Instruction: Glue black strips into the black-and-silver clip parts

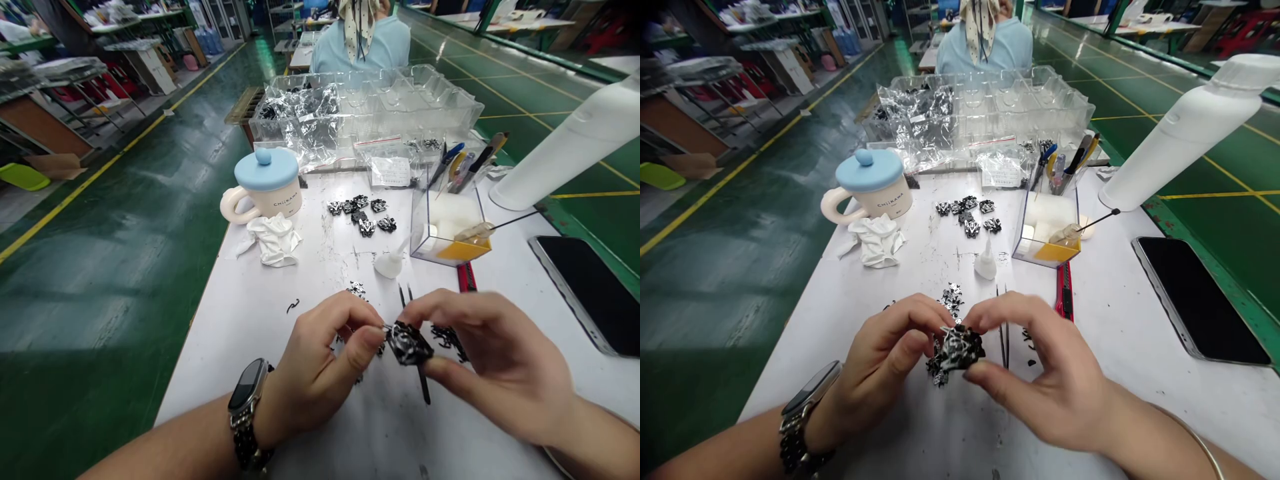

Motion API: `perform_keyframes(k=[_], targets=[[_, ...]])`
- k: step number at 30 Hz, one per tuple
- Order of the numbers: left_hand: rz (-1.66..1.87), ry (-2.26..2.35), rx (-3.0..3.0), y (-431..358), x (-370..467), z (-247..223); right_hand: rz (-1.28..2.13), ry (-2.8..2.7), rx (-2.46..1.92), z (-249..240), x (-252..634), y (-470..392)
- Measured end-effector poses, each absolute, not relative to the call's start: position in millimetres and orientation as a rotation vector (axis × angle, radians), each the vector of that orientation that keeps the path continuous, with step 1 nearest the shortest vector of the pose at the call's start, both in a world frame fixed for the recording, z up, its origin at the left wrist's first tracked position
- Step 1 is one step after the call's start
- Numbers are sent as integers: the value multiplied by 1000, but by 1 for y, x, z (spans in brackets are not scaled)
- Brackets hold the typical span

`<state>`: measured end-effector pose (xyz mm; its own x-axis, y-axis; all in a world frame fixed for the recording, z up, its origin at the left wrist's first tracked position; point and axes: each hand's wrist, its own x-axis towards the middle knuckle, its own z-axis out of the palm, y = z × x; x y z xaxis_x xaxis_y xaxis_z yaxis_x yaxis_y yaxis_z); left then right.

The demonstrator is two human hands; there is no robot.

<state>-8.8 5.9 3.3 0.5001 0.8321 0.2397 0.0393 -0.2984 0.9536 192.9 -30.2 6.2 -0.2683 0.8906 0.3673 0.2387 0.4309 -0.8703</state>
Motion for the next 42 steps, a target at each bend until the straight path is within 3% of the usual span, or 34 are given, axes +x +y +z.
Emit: perform_keyframes(k=[5,9,25,42], targets=[[989,802,1804,5,-8,0,1596,-1200,-1048,4,192,-22],[1028,802,1921,4,-5,1,1812,-999,-993,5,188,-19],[1201,910,2022,-1,-3,2,1875,-1024,-1039,1,181,-21],[1269,681,2255,-3,-7,1,1792,-1384,-1159,5,180,-25]])
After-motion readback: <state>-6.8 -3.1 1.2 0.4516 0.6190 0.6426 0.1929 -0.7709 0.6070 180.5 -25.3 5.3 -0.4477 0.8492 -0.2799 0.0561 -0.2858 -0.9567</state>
